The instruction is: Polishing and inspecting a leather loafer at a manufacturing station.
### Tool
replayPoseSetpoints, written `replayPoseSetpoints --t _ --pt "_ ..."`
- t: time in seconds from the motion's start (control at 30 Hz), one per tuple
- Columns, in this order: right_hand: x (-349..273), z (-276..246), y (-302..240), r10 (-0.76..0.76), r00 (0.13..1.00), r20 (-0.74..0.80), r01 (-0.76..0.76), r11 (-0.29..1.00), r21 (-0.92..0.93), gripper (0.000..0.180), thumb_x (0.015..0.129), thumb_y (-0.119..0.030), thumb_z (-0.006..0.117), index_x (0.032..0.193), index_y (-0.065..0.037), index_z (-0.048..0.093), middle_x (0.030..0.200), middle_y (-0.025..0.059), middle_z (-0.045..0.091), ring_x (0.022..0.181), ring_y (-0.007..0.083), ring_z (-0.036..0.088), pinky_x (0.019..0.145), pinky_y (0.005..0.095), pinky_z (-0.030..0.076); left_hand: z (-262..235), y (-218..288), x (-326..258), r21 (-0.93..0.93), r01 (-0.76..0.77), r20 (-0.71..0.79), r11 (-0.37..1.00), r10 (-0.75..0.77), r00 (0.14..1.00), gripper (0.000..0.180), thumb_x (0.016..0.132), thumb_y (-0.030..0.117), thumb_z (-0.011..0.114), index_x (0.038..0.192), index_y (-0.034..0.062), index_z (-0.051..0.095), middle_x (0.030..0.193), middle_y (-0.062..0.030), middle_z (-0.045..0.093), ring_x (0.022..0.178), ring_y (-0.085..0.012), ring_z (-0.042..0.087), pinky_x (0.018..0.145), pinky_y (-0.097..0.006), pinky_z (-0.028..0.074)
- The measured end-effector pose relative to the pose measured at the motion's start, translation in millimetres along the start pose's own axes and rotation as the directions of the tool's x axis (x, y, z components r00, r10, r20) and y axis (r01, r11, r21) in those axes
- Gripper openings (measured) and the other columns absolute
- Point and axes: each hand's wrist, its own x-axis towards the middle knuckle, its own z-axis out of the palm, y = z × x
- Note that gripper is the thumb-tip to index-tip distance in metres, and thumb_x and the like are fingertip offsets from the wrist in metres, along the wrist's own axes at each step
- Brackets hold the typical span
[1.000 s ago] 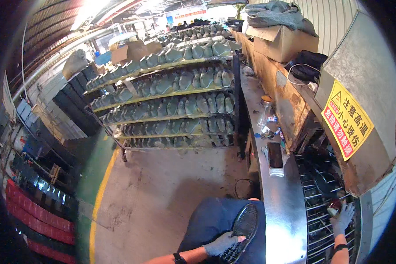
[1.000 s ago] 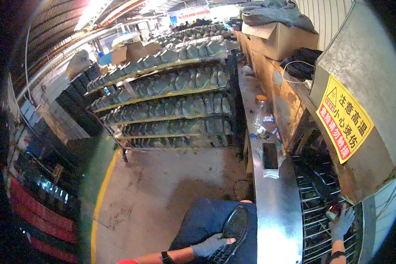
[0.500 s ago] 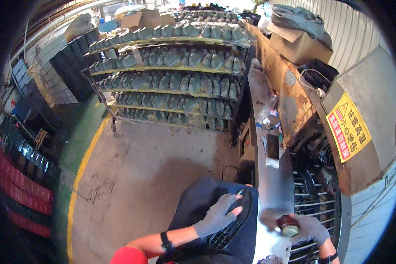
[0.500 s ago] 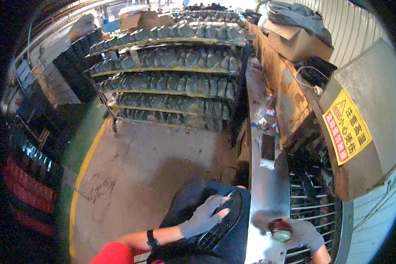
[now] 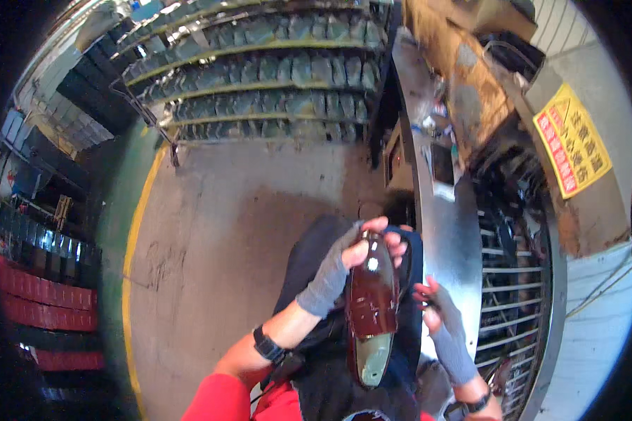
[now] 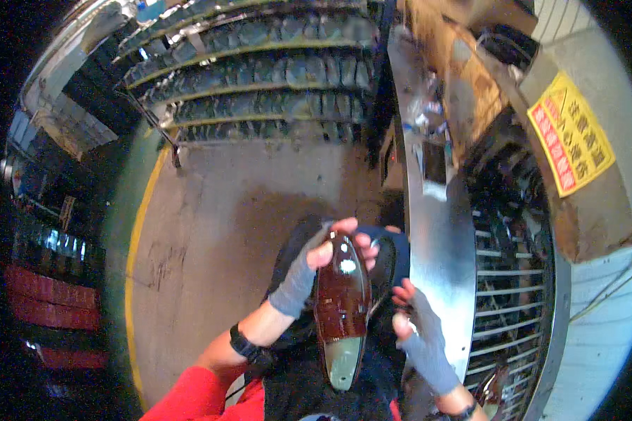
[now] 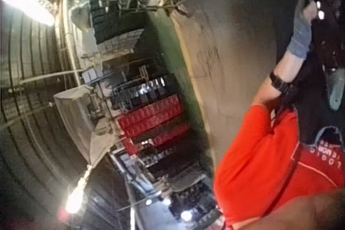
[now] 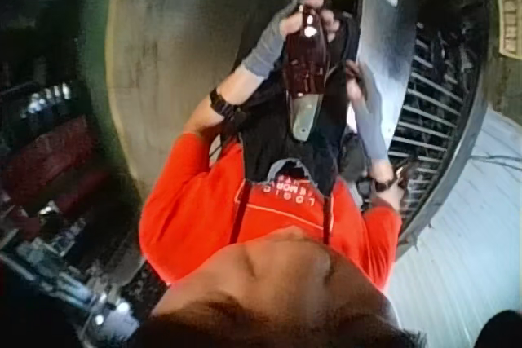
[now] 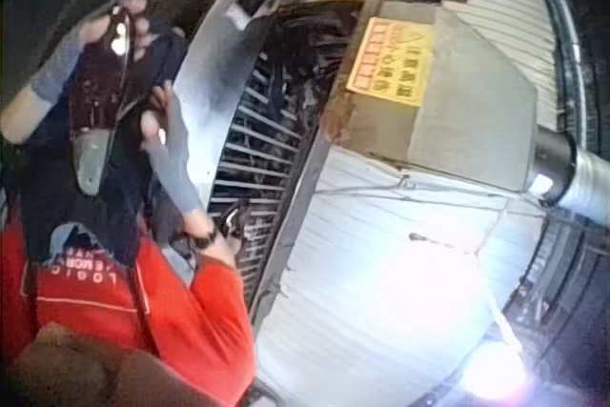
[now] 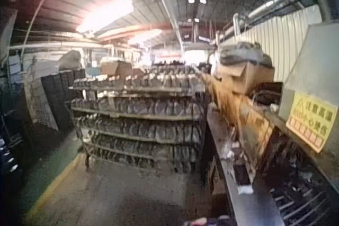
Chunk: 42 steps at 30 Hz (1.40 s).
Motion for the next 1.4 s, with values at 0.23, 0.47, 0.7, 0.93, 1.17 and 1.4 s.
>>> replayPoseSetpoints --t 0.23,0.47,0.7,0.93,1.17,1.4 --pt "10 48 42 0.342 0.940 0.008 -0.155 0.404 0.902 0.079 0.100 -0.060 0.063 0.148 0.001 0.050 0.130 0.0176 0.070 0.110 0.0285 0.073 0.094 0.0413 0.062 -3 -25 42 0.200 0.112 0.054 0.973 -0.125 0.991 0.064 0.107 0.053 0.054 0.152 0.0064 0.051 0.140 -0.0193 0.064 0.125 -0.0308 0.064 0.110 -0.042 0.051" --pt "-3 10 48 0.437 0.877 -0.199 -0.087 0.552 0.829 0.079 0.095 -0.058 0.068 0.141 0.005 0.054 0.123 0.0244 0.071 0.104 0.0365 0.075 0.092 0.0494 0.063 -101 -74 62 0.906 -0.207 0.248 -0.368 0.067 0.966 0.062 0.091 0.025 0.080 0.143 0.0021 0.056 0.131 -0.0234 0.064 0.124 -0.0348 0.063 0.106 -0.040 0.050" --pt "-11 9 96 0.491 0.868 -0.078 -0.158 0.421 0.893 0.109 0.090 -0.085 0.050 0.146 0.008 0.048 0.123 0.0317 0.069 0.109 0.0447 0.072 0.098 0.0539 0.059 -49 1 83 0.537 0.142 0.005 0.832 -0.172 0.985 0.051 0.108 0.045 0.055 0.136 0.0023 0.063 0.105 -0.0018 0.067 0.083 -0.0082 0.061 0.064 -0.025 0.047" --pt "10 22 85 0.413 0.900 0.138 -0.222 0.161 0.962 0.113 0.090 -0.090 0.039 0.147 0.008 0.046 0.121 0.0335 0.068 0.103 0.0454 0.073 0.092 0.0565 0.061 -87 -74 66 0.925 0.114 -0.143 -0.362 -0.055 0.988 0.085 0.088 0.048 0.079 0.158 0.0141 0.043 0.144 -0.0263 0.048 0.135 -0.0419 0.053 0.112 -0.051 0.046" --pt "-17 0 97 0.451 0.891 0.049 -0.172 0.237 0.956 0.112 0.091 -0.090 0.038 0.145 0.007 0.047 0.116 0.0345 0.069 0.100 0.0478 0.073 0.090 0.0536 0.062 -43 -59 64 0.990 0.044 -0.042 -0.137 0.017 0.999 0.067 0.086 0.028 0.084 0.142 0.0080 0.053 0.140 -0.0249 0.055 0.128 -0.0445 0.059 0.104 -0.051 0.053" --pt "-26 4 91 0.486 0.874 0.005 -0.131 0.225 0.965 0.109 0.092 -0.089 0.037 0.148 0.005 0.046 0.117 0.0381 0.068 0.101 0.0507 0.072 0.091 0.0556 0.061 -43 -74 68 0.820 0.234 -0.217 0.522 -0.095 0.972 0.051 0.091 0.025 0.081 0.132 0.0009 0.063 0.117 -0.0091 0.071 0.114 -0.0230 0.067 0.099 -0.038 0.055"
